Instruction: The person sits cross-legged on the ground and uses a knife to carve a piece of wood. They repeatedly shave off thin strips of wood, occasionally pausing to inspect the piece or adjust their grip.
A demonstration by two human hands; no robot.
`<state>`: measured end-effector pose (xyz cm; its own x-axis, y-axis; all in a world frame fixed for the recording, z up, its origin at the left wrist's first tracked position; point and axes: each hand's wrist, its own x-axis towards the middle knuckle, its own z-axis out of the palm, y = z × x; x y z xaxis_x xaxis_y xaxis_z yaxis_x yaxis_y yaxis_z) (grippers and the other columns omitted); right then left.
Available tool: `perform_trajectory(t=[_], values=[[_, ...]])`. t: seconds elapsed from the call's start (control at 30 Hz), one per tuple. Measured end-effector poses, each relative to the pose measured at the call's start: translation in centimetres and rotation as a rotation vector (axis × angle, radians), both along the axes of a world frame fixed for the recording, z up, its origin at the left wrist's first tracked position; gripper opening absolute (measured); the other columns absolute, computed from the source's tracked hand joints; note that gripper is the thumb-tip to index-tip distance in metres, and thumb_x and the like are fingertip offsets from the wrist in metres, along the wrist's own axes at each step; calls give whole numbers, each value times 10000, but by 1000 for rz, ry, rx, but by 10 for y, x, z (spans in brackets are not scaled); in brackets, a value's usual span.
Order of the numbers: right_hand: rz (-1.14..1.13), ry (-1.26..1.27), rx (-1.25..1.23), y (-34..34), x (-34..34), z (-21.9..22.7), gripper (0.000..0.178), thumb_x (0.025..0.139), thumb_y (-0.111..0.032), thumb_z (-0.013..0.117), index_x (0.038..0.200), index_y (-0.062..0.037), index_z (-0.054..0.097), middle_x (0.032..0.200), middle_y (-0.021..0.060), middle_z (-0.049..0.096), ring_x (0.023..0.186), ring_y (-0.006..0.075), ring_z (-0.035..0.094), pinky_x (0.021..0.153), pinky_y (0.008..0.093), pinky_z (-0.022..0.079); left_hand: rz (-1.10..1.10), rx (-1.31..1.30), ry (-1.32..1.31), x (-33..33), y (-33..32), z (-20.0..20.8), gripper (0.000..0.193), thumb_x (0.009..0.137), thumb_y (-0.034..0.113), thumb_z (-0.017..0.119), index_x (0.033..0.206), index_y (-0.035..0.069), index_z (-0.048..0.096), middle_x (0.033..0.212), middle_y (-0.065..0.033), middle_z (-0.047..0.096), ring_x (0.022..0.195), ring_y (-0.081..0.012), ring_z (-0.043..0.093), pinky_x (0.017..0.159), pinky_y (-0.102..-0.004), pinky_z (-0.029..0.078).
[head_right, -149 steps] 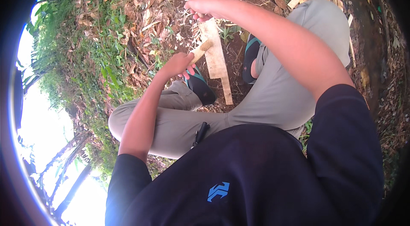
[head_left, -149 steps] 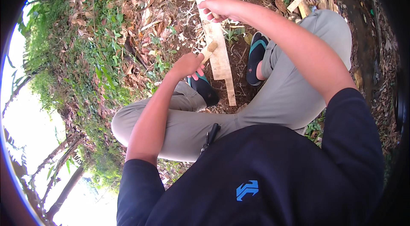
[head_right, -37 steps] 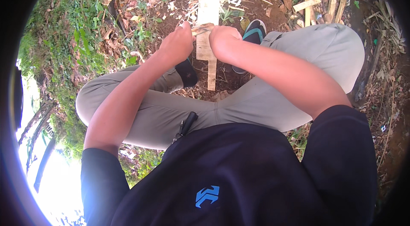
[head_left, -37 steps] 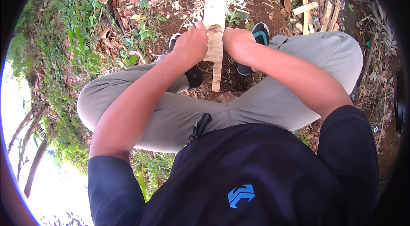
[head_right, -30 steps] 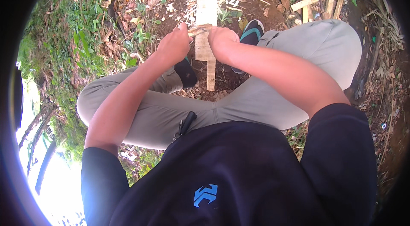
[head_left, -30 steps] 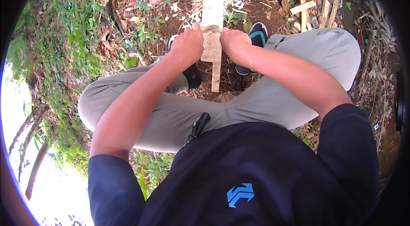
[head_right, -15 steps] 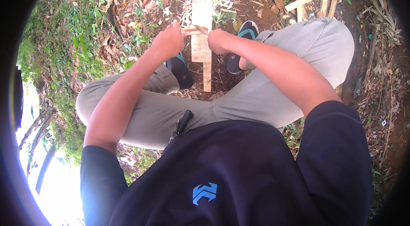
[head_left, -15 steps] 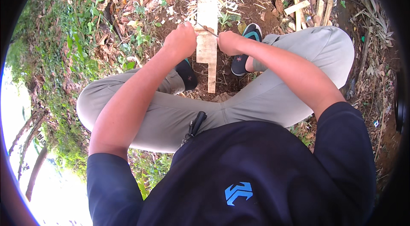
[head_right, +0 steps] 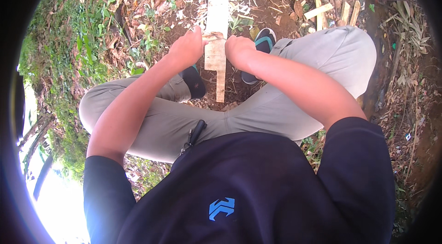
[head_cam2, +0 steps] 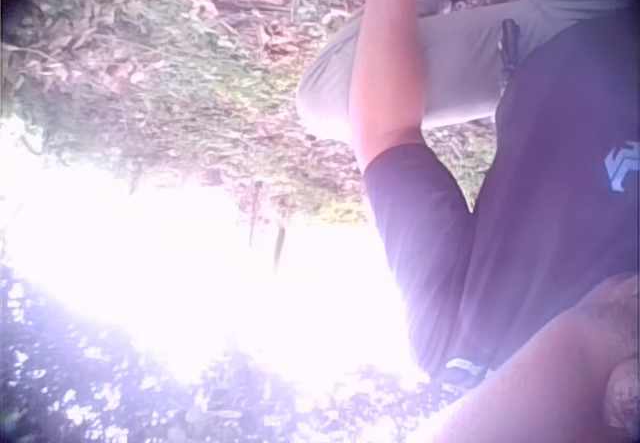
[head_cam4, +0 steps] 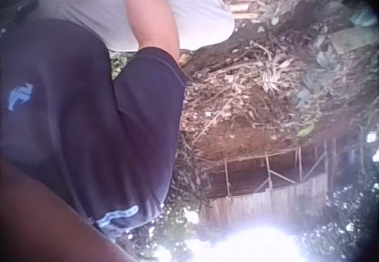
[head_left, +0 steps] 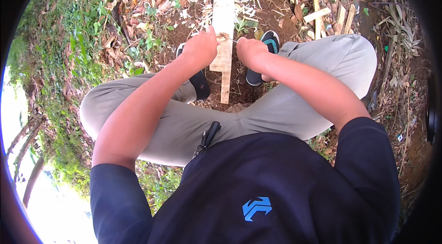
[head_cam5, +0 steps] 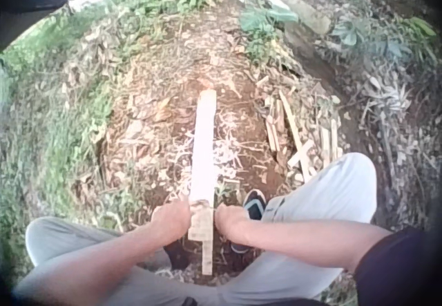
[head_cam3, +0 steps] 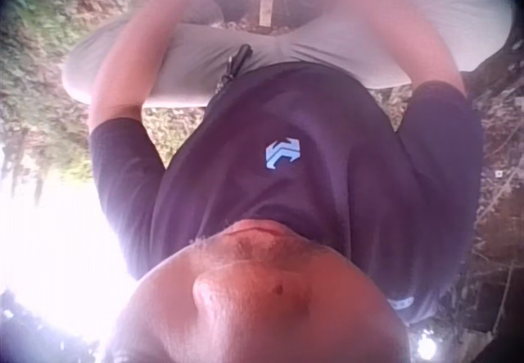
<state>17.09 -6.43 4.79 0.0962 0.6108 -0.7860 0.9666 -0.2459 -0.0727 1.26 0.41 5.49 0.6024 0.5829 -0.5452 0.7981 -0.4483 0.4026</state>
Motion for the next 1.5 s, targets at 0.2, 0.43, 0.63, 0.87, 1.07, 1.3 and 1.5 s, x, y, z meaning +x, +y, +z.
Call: perform_trajectory(t=[0.2, 0.43, 0.63, 0.87, 1.07, 1.3, 1.5], values=[[-59, -49, -91, 5, -6, -3, 429, 721, -11, 756, 1129, 35, 636, 1163, 176, 667, 1050, 279, 672, 810, 352, 572, 18, 24, -3, 6, -10, 0, 333, 990, 284, 486, 1087, -27, 421, 937, -288, 610, 857, -452, 645, 722, -512, 530], [-67, -89, -232, 30, -9, -26, 406, 700, -19, 775, 1098, -52, 702, 1153, 71, 691, 994, 242, 693, 764, 350, 589, 4, -19, 29, 12, -3, 6, 265, 979, 208, 501, 1103, -15, 429, 978, -298, 586, 873, -437, 657, 730, -484, 548], [-101, -31, -199, 23, -4, -34, 372, 756, -61, 756, 1112, 8, 674, 1176, 131, 672, 1028, 223, 681, 807, 359, 582, -30, -11, -8, 11, -1, -3, 248, 979, 242, 497, 1082, 22, 448, 882, -277, 629, 847, -452, 642, 722, -532, 513], [-76, 93, -40, 7, 23, -31, 281, 870, -121, 581, 1107, 4, 667, 1178, 204, 650, 1057, 324, 660, 857, 415, 543, -148, 5, 8, 5, 0, 4, 323, 970, 267, 478, 1135, -8, 438, 900, -280, 648, 880, -459, 630, 781, -547, 488], [-124, -30, 177, -17, 17, -14, 216, 871, -117, 585, 1041, -36, 689, 1078, 129, 694, 991, 299, 686, 803, 363, 554, -79, -68, 33, 6, -9, 3, 419, 977, 340, 443, 1155, -39, 442, 914, -278, 654, 833, -424, 658, 789, -517, 508], [291, -127, 267, -28, 4, -39, 215, 940, -182, 499, 994, -10, 616, 898, 142, 717, 863, 258, 718, 714, 345, 568, 161, -559, 326, -6, 2, 3, 636, 966, 478, 372, 1031, -131, 541, 841, -211, 659, 660, -284, 675, 492, -398, 568], [147, -93, 276, -24, -1, -59, 201, 888, -133, 533, 996, -31, 669, 949, 139, 721, 875, 245, 718, 642, 386, 574, 188, -626, 280, -6, -12, -16, 691, 882, 550, 499, 848, -135, 586, 754, -183, 627, 554, -258, 640, 455, -387, 586]])
